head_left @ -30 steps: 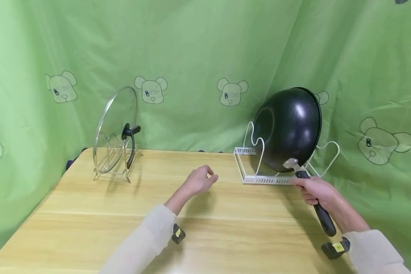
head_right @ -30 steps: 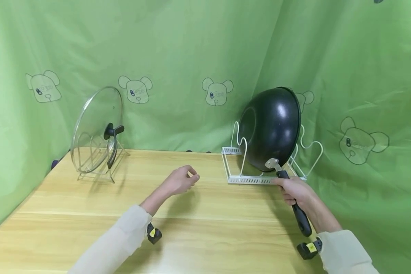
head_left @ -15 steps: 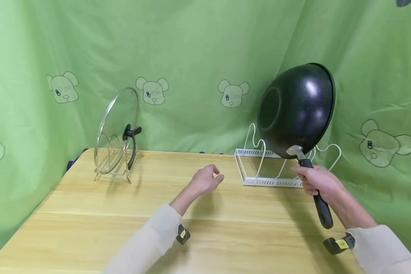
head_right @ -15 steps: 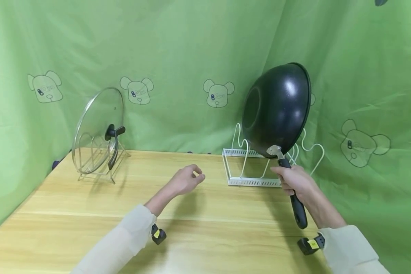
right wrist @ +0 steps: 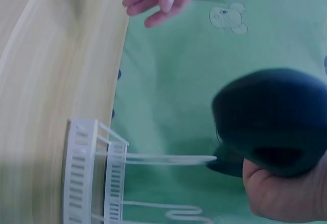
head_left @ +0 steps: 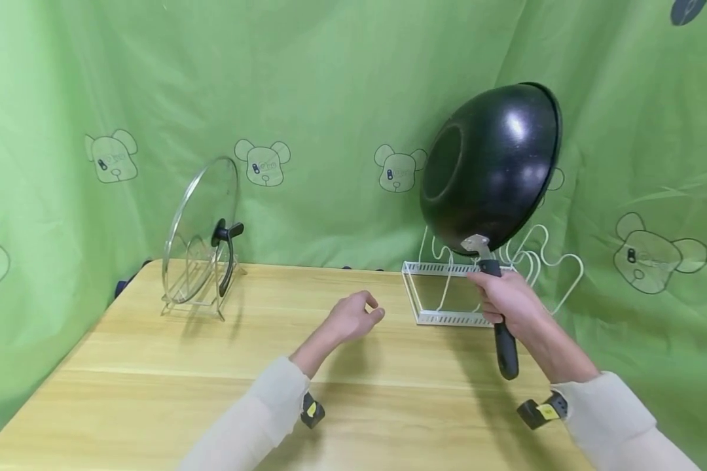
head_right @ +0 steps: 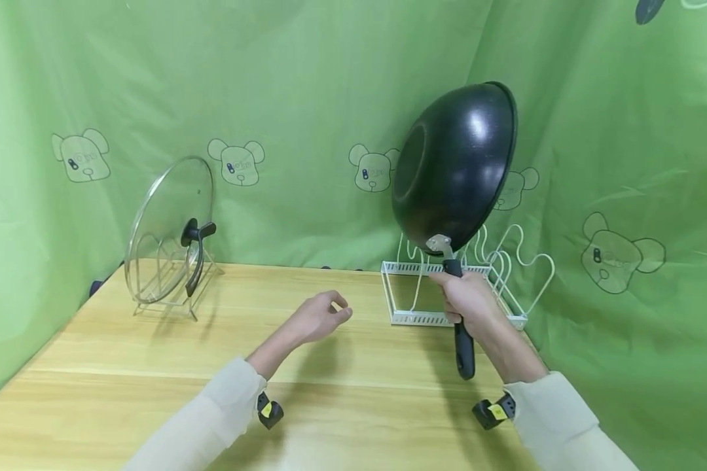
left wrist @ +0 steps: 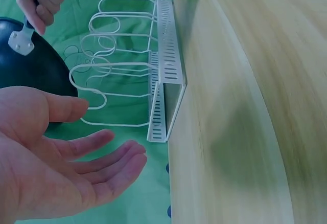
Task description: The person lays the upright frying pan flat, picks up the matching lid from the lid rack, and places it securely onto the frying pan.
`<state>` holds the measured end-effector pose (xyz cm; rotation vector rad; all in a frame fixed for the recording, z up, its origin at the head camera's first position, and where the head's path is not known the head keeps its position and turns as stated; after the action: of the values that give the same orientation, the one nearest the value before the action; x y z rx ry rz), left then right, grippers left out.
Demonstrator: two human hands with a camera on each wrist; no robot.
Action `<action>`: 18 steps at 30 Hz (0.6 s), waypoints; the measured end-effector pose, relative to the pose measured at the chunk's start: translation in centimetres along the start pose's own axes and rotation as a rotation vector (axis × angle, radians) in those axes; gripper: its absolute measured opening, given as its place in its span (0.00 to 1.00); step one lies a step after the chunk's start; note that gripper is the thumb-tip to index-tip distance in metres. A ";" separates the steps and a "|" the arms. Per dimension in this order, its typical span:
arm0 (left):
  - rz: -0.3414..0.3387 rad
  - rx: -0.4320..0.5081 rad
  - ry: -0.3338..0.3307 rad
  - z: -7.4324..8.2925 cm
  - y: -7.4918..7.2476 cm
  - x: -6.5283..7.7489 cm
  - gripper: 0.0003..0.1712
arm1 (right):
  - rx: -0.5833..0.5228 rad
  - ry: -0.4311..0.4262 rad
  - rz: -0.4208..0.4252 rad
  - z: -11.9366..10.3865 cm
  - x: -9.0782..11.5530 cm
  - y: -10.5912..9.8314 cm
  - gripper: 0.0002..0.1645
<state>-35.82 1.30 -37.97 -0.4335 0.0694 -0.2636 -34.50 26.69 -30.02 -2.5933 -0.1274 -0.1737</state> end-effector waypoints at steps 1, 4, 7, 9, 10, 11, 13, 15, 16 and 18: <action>-0.006 0.007 -0.004 0.0 0.1 0.1 0.21 | 0.011 0.001 0.011 -0.1 -0.1 0.4 0.25; -0.030 0.018 -0.015 0.0 0.5 0.4 0.20 | 0.058 0.021 0.064 -0.1 -0.5 1.3 0.25; -0.055 0.020 -0.024 0.2 1.0 0.8 0.20 | 0.114 0.038 0.116 -0.1 -0.6 2.1 0.23; -0.068 0.016 -0.024 0.4 1.3 1.1 0.20 | 0.134 0.041 0.143 -0.2 -0.5 2.4 0.21; -0.073 0.014 -0.024 0.5 1.4 1.2 0.20 | 0.142 0.040 0.152 -0.3 -0.5 2.6 0.21; -0.076 0.010 -0.021 0.6 1.4 1.3 0.20 | 0.144 0.037 0.157 -0.4 -0.4 2.7 0.21; -0.081 0.006 -0.010 0.8 1.5 1.4 0.20 | 0.139 0.026 0.167 -0.7 -0.3 3.0 0.21; -0.085 0.001 -0.001 1.0 1.6 1.5 0.20 | 0.128 0.017 0.175 -1.1 -0.2 3.3 0.21; -0.087 0.001 0.004 1.1 1.7 1.6 0.19 | 0.119 0.013 0.180 -1.3 -0.1 3.5 0.22; -0.104 0.005 0.006 1.3 1.9 1.8 0.19 | 0.103 0.005 0.185 -1.7 -0.1 4.0 0.22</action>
<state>-33.42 3.04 -37.61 -0.4318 0.0518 -0.3671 -34.29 22.36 -30.65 -2.4852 0.1034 -0.1037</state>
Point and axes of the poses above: each hand's wrist, its own x-axis away from the middle knuckle, its own y-axis out of the palm, z = x × y, the point moved 5 cm from there along -x, towards the middle knuckle, and after that the axes turned 15 degrees about x, right-handed, at the moved point
